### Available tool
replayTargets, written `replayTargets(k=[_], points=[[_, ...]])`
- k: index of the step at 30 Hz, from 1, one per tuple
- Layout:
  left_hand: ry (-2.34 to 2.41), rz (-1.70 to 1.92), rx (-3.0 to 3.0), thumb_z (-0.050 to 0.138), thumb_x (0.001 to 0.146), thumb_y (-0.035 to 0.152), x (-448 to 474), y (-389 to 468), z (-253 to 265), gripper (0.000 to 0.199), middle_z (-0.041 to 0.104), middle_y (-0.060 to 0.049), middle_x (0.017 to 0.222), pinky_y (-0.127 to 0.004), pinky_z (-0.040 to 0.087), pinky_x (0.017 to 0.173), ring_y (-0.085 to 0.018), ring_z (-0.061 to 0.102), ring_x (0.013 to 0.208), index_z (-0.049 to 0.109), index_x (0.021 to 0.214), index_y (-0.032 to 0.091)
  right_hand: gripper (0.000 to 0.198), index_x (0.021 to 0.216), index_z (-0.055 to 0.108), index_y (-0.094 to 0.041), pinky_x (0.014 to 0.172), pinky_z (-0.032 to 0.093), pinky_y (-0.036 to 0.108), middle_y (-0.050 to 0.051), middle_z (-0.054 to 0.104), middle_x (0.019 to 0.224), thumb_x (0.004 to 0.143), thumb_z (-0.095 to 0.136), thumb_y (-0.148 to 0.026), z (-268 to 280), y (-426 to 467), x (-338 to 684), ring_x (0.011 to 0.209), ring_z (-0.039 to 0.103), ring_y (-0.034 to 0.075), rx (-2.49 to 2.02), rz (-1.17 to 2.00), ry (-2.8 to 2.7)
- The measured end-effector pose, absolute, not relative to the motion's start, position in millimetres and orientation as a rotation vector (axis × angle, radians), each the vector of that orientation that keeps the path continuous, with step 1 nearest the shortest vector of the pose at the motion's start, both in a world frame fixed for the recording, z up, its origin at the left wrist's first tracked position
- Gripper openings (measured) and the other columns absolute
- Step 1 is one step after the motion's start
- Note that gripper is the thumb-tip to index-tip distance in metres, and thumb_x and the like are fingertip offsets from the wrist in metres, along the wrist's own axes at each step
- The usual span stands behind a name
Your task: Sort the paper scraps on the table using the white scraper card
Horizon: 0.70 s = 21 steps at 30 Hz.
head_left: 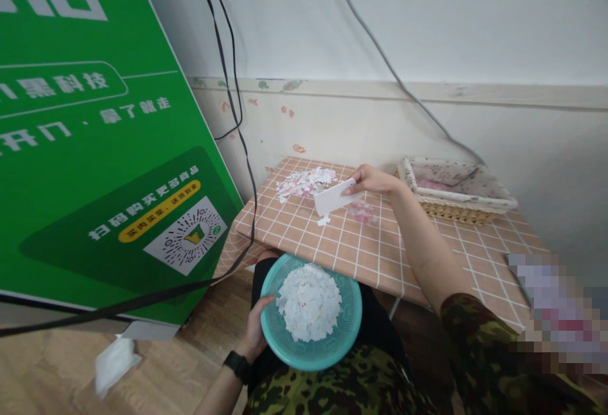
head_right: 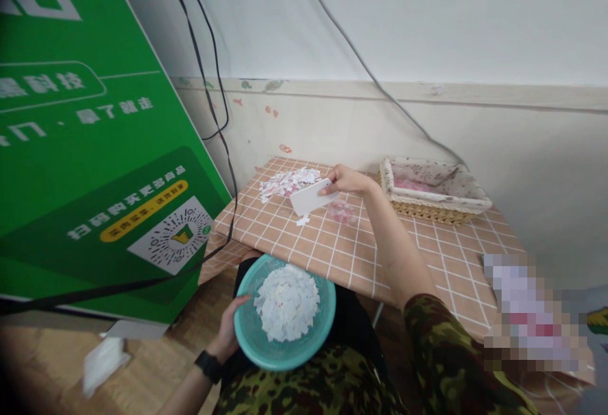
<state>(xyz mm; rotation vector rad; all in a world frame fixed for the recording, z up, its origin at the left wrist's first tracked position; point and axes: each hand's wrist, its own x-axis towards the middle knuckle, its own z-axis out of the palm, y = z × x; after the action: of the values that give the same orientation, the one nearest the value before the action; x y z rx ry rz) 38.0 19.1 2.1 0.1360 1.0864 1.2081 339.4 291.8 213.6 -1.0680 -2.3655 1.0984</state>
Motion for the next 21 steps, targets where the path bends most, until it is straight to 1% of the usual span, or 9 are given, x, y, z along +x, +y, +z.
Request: replayTargets(k=[5, 11, 17, 21], points=[[1.068, 1.209, 0.148, 0.066, 0.068, 0.025, 38.0, 19.0, 1.9, 0.017, 0.074, -0.009, 0.067, -0.036, 0.051, 0.065, -0.023, 0.066, 0.061, 0.071, 0.074, 0.010, 0.033, 0.079, 0.074, -0.012, 0.051, 0.038, 0.024, 0.002, 0.060, 0.061, 0.063, 0.071, -0.040, 212.5, 293.6, 339.1, 0.054, 0.046, 0.010, -1.067, 1.101, -2.401], [1.093, 1.229, 0.151, 0.067, 0.067, 0.024, 37.6, 18.7, 0.4, 0.014, 0.072, -0.008, 0.062, -0.032, 0.050, 0.062, -0.020, 0.064, 0.057, 0.070, 0.069, 0.010, 0.031, 0.079, 0.073, -0.012, 0.051, 0.038, 0.023, 0.000, 0.059, 0.060, 0.064, 0.070, -0.039, 209.2, 295.7, 336.0, 0.054, 0.046, 0.010, -1.059, 1.074, -2.412], [1.081, 1.218, 0.156, 0.067, 0.067, 0.025, 37.3, 18.9, 0.1, 0.015, 0.072, -0.007, 0.062, -0.033, 0.050, 0.063, -0.020, 0.064, 0.057, 0.071, 0.070, 0.011, 0.034, 0.079, 0.073, -0.011, 0.050, 0.038, 0.023, 0.001, 0.060, 0.061, 0.063, 0.071, -0.042, 213.8, 293.9, 339.4, 0.054, 0.046, 0.010, -1.021, 1.175, -2.457], [1.112, 1.220, 0.150, 0.068, 0.065, 0.025, 37.9, 19.7, -0.2, 0.014, 0.071, -0.006, 0.060, -0.034, 0.050, 0.063, -0.021, 0.064, 0.057, 0.071, 0.068, 0.012, 0.032, 0.076, 0.073, -0.012, 0.048, 0.036, 0.022, 0.000, 0.058, 0.058, 0.062, 0.071, -0.042, 212.0, 294.8, 337.0, 0.052, 0.044, 0.009, -1.026, 1.128, -2.490]])
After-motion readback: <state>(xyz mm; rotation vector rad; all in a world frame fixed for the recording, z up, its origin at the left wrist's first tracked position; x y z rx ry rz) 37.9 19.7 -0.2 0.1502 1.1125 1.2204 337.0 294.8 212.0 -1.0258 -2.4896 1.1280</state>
